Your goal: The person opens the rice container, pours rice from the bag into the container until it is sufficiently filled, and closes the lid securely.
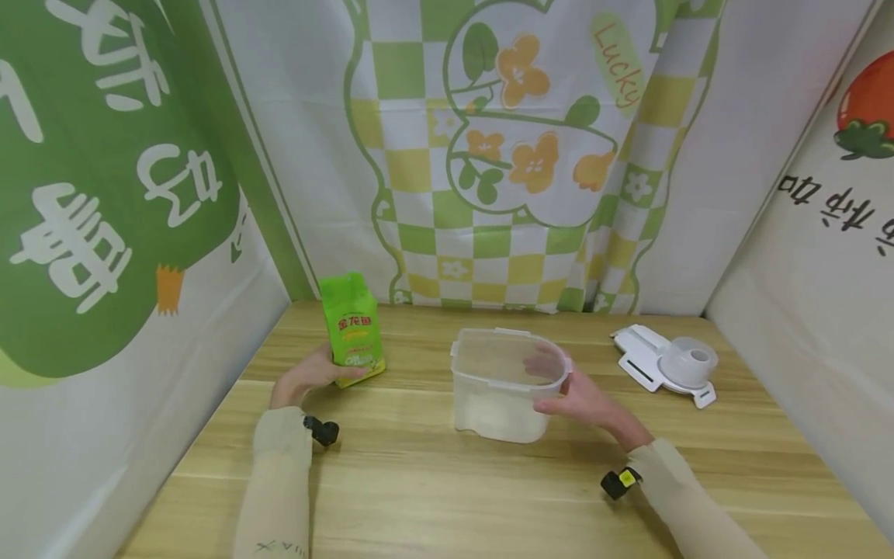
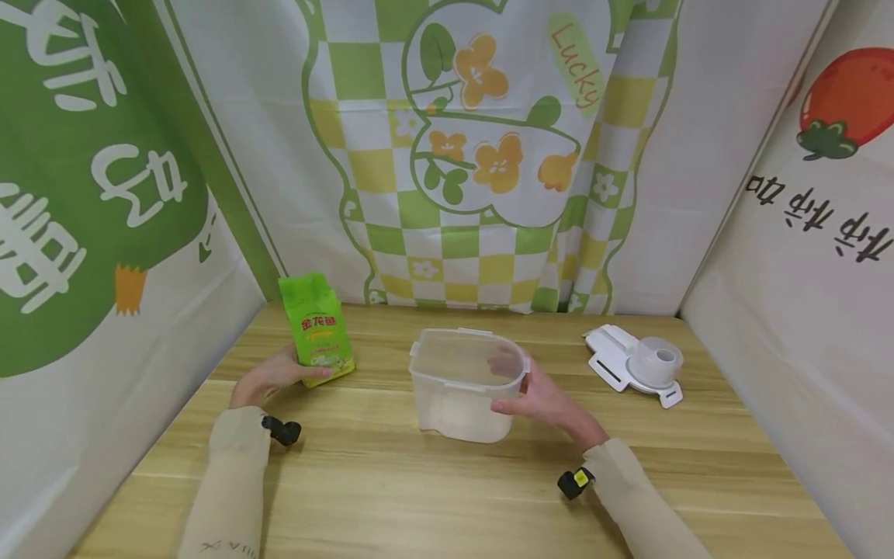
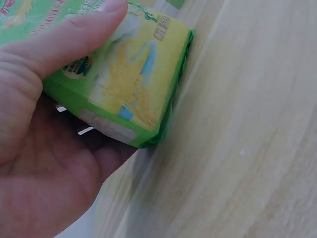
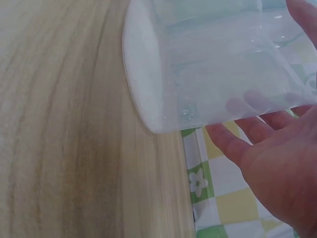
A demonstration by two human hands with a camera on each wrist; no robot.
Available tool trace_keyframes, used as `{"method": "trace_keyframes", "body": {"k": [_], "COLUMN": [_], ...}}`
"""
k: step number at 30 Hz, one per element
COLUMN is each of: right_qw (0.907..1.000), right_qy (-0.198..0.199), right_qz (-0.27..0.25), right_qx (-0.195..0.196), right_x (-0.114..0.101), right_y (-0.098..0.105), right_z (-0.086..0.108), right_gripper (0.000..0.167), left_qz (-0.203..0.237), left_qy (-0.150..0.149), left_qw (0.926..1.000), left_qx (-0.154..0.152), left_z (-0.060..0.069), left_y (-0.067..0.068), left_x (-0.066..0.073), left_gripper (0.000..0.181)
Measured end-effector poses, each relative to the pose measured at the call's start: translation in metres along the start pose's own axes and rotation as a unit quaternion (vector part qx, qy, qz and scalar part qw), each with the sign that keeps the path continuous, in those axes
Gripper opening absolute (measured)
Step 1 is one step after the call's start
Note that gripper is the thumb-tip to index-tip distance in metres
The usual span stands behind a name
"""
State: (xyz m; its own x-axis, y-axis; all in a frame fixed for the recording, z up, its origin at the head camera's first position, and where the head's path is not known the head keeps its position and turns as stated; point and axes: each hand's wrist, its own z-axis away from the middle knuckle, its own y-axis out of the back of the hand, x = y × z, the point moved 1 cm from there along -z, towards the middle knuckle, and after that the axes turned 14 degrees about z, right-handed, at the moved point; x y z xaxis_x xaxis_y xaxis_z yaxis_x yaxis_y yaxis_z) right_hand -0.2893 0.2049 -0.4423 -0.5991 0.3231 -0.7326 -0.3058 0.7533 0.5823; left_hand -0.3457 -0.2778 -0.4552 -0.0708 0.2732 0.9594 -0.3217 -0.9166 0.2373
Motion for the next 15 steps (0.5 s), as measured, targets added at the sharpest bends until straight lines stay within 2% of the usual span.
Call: {"method": "trace_keyframes", "body": {"k": [4,10,15], "right_qw": [1.0,0.9998,0.9996], "right_qy": [-0.001,0.003,0.005], "right_qz": [0.002,-0.014,-0.025], "right_qx": [-0.008,-0.013,-0.01], "right_x": [-0.0003,-0.0011,-0.0002], "right_y": [-0.0003,-0.0003,0.0002], "right_z": [-0.0007,-0.0007,-0.0004], "right_gripper": [0.092,0.091,0.089], "left_qz": [0.001,-0.007,0.005], "left_qy": [0.006,0.021,0.019], "left_qw": [1.0,0.9993,0.999], "left_qx": [0.003,0.03,0.039], "left_z": [0.0012,0.0018,0.0022], "left_y": [-0.0001,-0.0014,-0.0033], "left_x": [-0.0029,-0.0055,-0.0055], "left_gripper": [0.071,0.073,0.072]}}
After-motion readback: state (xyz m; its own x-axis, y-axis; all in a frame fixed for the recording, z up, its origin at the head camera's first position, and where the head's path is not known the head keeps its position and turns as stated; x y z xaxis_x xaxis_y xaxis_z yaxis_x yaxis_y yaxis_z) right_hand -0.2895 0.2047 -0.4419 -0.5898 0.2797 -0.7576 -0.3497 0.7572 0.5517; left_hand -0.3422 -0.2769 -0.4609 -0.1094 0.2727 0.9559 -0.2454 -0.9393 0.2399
